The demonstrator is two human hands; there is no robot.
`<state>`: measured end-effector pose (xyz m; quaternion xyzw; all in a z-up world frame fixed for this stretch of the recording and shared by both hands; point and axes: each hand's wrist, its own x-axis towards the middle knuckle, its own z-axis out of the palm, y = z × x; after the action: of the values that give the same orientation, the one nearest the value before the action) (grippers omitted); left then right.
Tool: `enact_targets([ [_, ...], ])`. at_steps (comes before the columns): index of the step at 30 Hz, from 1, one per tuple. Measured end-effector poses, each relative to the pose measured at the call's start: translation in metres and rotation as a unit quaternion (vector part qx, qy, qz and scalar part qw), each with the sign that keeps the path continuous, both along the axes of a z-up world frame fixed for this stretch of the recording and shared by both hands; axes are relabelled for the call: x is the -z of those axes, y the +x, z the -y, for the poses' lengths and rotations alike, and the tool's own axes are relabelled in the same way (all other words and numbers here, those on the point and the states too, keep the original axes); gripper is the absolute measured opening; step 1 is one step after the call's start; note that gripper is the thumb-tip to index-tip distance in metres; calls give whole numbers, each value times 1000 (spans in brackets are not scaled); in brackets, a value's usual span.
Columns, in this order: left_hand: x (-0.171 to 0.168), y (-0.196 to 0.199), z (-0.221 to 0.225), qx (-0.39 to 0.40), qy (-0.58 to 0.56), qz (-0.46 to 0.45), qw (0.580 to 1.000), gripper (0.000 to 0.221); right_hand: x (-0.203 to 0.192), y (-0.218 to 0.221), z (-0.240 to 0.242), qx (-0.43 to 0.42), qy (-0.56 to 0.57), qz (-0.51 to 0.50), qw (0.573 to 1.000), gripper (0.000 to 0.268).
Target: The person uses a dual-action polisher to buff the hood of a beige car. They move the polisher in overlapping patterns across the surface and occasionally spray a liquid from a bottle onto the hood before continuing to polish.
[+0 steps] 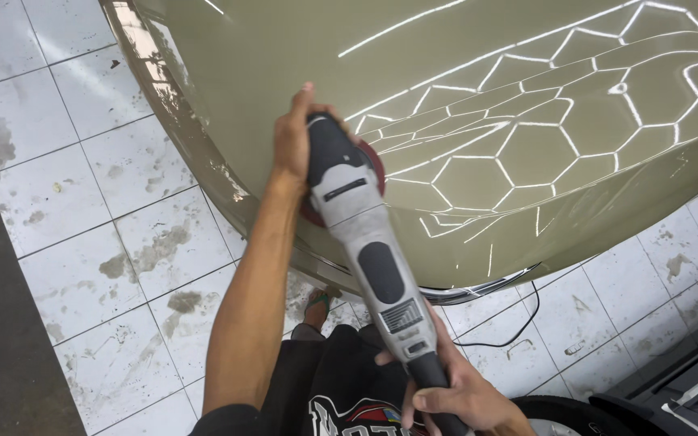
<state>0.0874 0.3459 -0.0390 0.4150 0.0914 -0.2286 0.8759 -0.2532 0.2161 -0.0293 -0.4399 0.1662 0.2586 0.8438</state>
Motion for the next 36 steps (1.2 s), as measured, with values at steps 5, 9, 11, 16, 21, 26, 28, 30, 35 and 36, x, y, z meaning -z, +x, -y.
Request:
enact_targets([
  [5,16,10,-88,-79,12,-4,997,45,12,41,-38,-101,56,0,993,130],
  [9,33,11,-129,-114,-14,-36,993,46,20,58,-55,-143,11,0,990,129],
  [11,44,12,-141,-125,23,-10,992,48,17,65,-60,-186,-62,-3,981,130],
  [16,33,-4,-128,-115,67,-2,991,48,1,58,-60,-203,-213,-4,956,119],
  [21,14,-17,-71,-59,87,22,994,49,-30,44,-66,-228,-465,-172,838,116],
  [26,-17,-34,23,57,64,71,994,49,-28,6,-56,-88,-558,-274,778,91],
  [28,-23,-45,70,113,41,68,990,47,-51,-2,-47,-39,-530,-321,784,84],
  [30,-37,-64,111,167,19,68,983,44,-65,-16,-39,14,-500,-363,786,77],
  [35,-79,-107,166,305,92,72,945,50,-60,-49,-32,137,-456,-393,787,76],
  [36,-72,-107,167,310,90,74,944,50,-51,-56,-35,143,-455,-394,785,76],
])
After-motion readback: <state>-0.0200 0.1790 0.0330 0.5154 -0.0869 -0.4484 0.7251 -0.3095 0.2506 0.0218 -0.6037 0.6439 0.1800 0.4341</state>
